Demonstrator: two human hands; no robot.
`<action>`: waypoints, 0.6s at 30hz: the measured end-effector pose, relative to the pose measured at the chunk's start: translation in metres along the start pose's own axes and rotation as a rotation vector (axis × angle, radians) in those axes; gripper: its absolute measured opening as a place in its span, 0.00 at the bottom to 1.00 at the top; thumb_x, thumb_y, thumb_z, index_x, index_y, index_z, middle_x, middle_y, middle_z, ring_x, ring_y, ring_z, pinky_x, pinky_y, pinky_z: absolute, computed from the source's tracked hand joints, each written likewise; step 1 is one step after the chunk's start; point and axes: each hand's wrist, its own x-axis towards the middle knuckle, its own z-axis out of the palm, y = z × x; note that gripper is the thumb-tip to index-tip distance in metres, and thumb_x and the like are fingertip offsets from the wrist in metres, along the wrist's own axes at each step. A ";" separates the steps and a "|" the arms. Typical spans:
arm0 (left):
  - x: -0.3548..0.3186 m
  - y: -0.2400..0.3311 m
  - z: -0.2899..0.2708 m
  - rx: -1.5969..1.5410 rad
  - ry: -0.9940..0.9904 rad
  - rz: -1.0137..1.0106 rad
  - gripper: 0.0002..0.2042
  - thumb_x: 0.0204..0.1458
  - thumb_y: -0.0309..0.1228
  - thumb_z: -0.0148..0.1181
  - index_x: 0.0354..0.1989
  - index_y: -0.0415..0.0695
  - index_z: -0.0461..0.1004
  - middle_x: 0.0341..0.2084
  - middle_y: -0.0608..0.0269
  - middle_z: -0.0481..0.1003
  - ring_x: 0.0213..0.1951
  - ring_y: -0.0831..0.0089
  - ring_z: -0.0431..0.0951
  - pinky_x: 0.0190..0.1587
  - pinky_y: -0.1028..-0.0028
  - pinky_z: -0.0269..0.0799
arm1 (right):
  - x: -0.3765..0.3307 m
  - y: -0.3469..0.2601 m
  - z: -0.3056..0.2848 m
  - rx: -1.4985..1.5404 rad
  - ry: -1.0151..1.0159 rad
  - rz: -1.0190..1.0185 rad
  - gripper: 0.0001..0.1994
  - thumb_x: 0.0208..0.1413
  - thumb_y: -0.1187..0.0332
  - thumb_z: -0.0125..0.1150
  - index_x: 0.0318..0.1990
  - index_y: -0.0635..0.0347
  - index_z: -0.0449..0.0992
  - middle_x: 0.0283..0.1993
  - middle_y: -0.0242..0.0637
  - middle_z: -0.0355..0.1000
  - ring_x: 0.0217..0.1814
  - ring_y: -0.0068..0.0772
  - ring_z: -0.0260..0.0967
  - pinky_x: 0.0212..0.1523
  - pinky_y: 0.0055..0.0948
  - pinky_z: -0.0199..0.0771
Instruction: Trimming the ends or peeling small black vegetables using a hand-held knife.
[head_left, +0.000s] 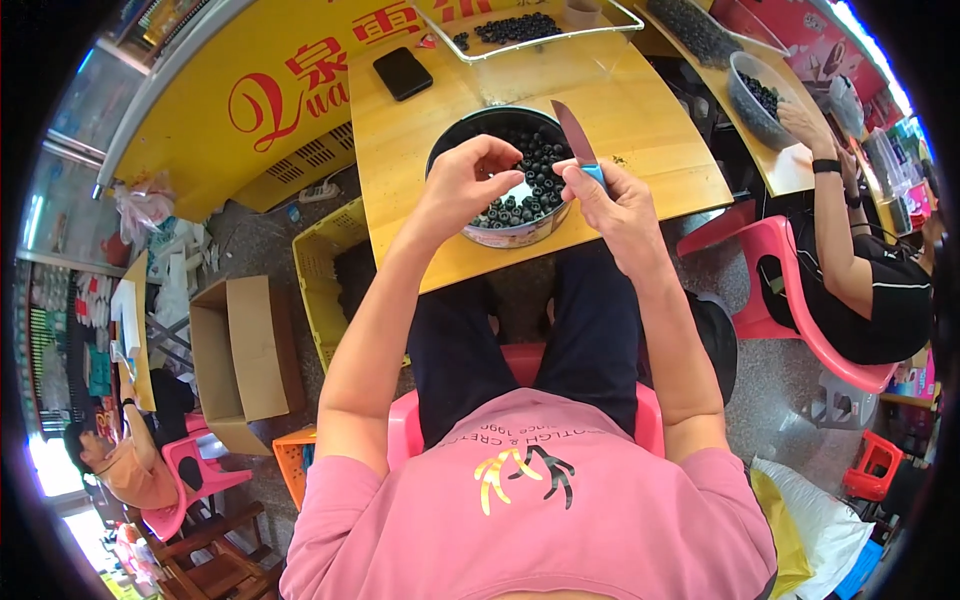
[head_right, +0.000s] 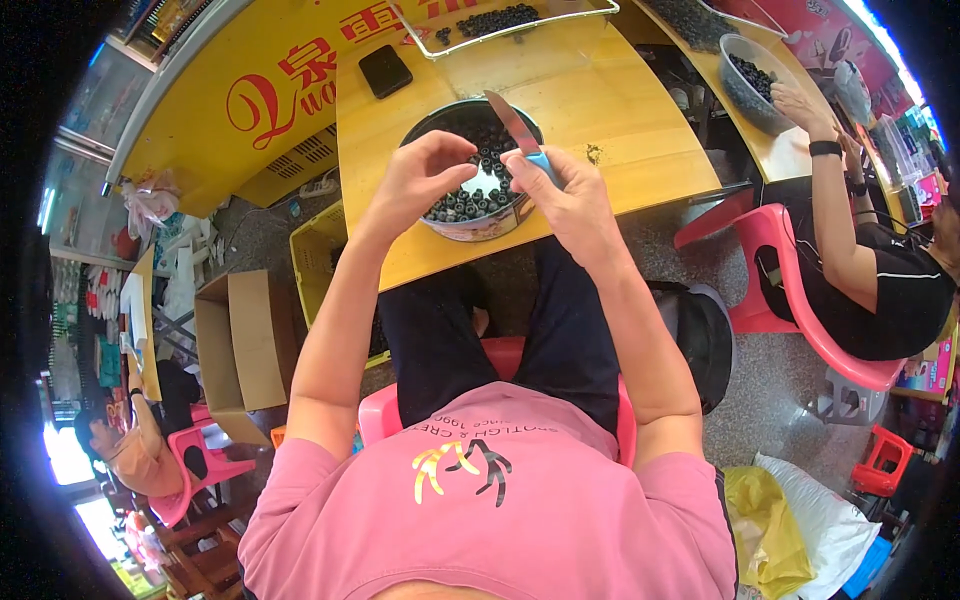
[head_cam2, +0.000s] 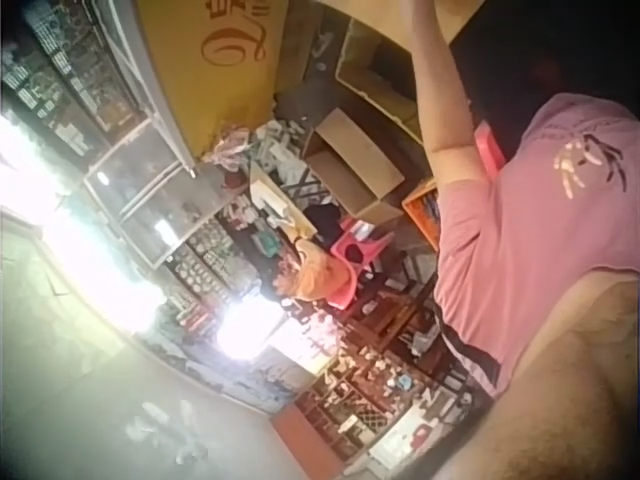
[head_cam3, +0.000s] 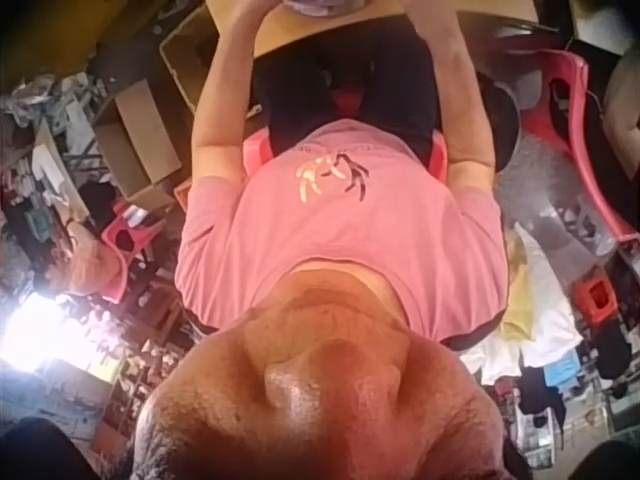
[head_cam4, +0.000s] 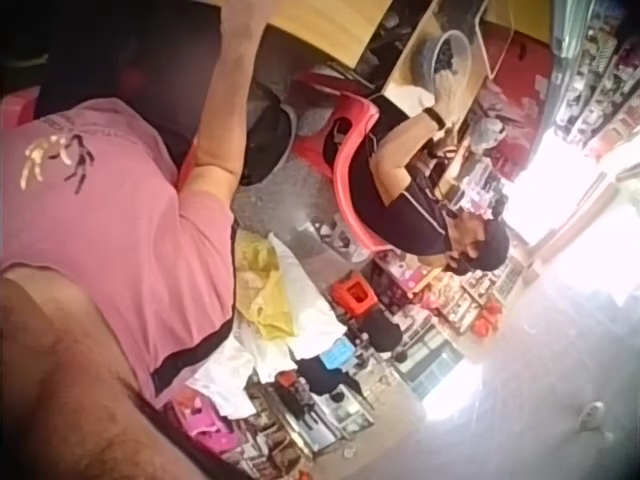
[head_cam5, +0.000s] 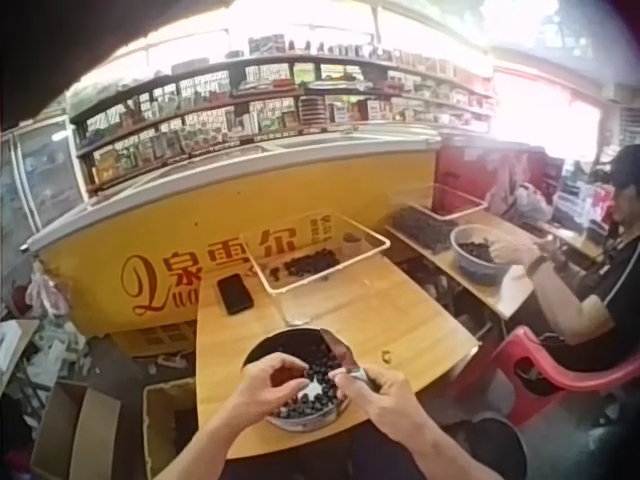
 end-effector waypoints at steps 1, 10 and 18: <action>-0.009 0.007 -0.001 -0.340 0.019 -0.029 0.13 0.50 0.26 0.66 0.43 0.39 0.74 0.35 0.67 0.76 0.38 0.80 0.75 0.45 0.79 0.70 | 0.001 0.001 0.004 0.052 -0.005 -0.003 0.13 0.60 0.63 0.60 0.45 0.62 0.78 0.28 0.25 0.71 0.20 0.08 0.52 0.19 0.13 0.49; -0.039 0.039 0.005 -0.076 0.103 0.183 0.13 0.51 0.18 0.61 0.45 0.41 0.71 0.36 0.66 0.71 0.41 0.81 0.72 0.46 0.79 0.69 | 0.002 -0.007 0.037 0.225 -0.069 0.063 0.10 0.58 0.62 0.64 0.39 0.61 0.78 0.26 0.23 0.69 0.21 0.08 0.54 0.21 0.14 0.50; -0.047 0.029 0.027 -0.492 0.297 0.101 0.11 0.53 0.24 0.63 0.44 0.39 0.73 0.39 0.66 0.71 0.40 0.80 0.72 0.43 0.80 0.69 | 0.000 0.007 0.045 0.483 -0.065 0.107 0.11 0.59 0.66 0.62 0.46 0.60 0.76 0.23 0.21 0.65 0.21 0.12 0.55 0.22 0.16 0.56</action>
